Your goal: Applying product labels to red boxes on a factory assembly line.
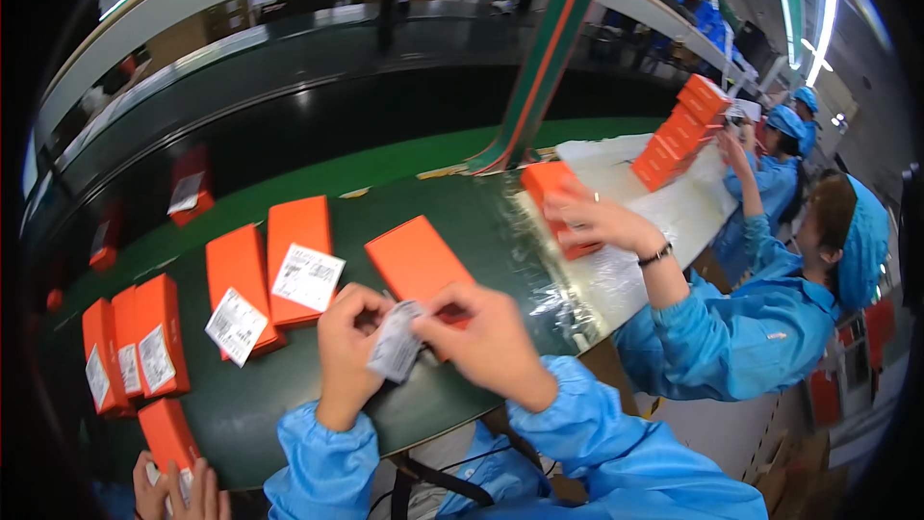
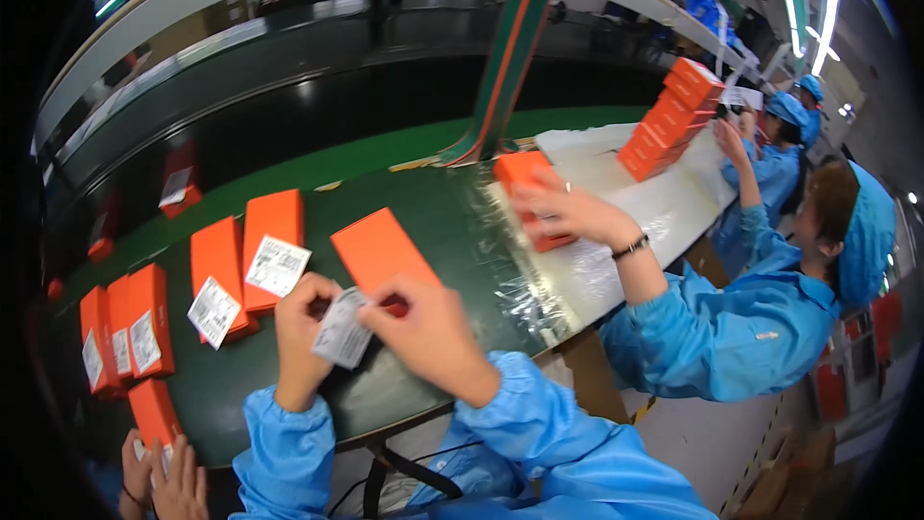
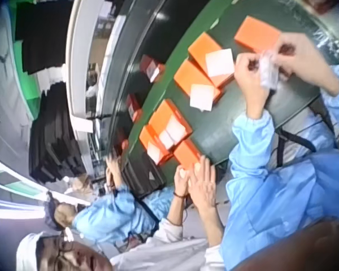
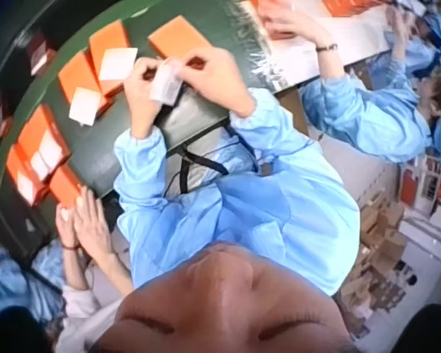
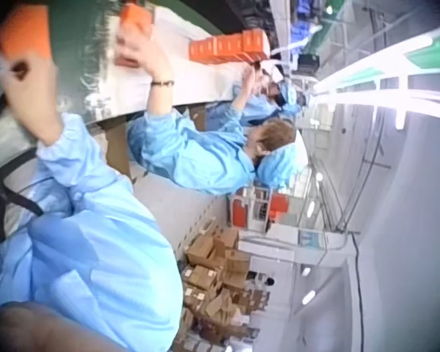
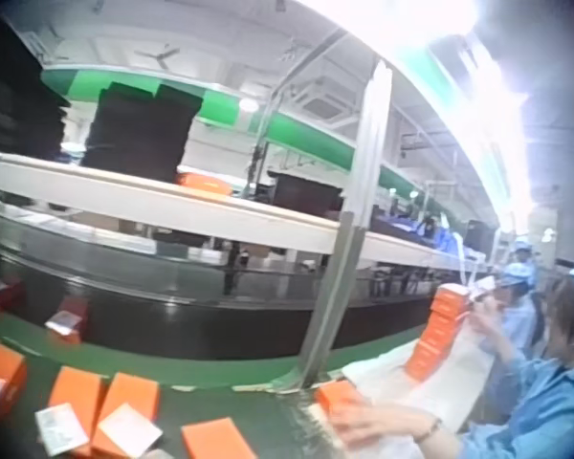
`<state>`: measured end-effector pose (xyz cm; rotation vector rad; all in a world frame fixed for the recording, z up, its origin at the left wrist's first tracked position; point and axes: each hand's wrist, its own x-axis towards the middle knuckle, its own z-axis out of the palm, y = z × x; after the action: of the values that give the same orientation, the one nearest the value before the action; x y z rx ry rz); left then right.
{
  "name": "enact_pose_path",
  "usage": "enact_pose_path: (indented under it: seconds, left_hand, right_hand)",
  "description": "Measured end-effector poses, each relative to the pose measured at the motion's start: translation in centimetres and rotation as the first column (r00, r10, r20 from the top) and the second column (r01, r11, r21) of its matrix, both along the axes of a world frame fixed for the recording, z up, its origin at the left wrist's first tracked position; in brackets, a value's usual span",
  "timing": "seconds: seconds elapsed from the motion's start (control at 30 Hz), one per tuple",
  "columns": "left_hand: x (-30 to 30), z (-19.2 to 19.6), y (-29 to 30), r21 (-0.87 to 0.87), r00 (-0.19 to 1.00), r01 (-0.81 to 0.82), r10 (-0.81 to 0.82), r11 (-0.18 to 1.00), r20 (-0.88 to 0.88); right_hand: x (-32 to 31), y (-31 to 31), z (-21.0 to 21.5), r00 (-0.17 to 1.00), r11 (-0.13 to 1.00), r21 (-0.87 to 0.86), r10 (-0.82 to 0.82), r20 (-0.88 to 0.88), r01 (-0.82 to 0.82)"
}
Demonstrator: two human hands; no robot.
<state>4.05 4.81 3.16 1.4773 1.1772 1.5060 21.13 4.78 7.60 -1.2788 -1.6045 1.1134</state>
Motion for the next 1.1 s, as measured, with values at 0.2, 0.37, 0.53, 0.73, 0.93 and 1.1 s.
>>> enact_pose_path:
  seconds: [0.2,0.37,0.53,0.73,0.93,1.1]
  left_hand:
    - [-3.2,0.8,0.0,-0.026,0.893,-0.12,0.119,0.992,0.433]
    - [-5.9,2.3,-0.1,-0.085,0.636,-0.249,0.229,0.965,0.737]
    - [-6.0,2.6,-0.1,-0.114,0.629,-0.177,0.201,0.978,0.751]
    - [-4.4,2.6,0.2,-0.173,0.59,-0.24,0.285,0.955,0.755]
    - [-4.8,0.6,0.6,-0.197,0.675,-0.09,0.205,0.976,0.709]
    - [-4.4,2.7,-1.1,-0.26,0.673,-0.134,0.281,0.956,0.684]
  right_hand:
    - [7.0,2.0,2.1,0.904,0.973,-0.087,-0.231,-0.358,0.214]
    - [7.1,3.2,-0.2,0.99,0.961,-0.263,-0.108,-0.089,0.081]
    - [5.8,4.4,-1.6,0.997,0.965,-0.26,-0.044,-0.064,0.026]
    - [6.1,4.5,-2.1,0.995,0.955,-0.293,-0.063,-0.071,0.039]
    - [6.2,4.4,-2.3,0.997,0.958,-0.279,-0.074,-0.026,0.064]
    - [5.1,4.3,-2.0,0.998,0.965,-0.26,-0.046,-0.035,0.035]
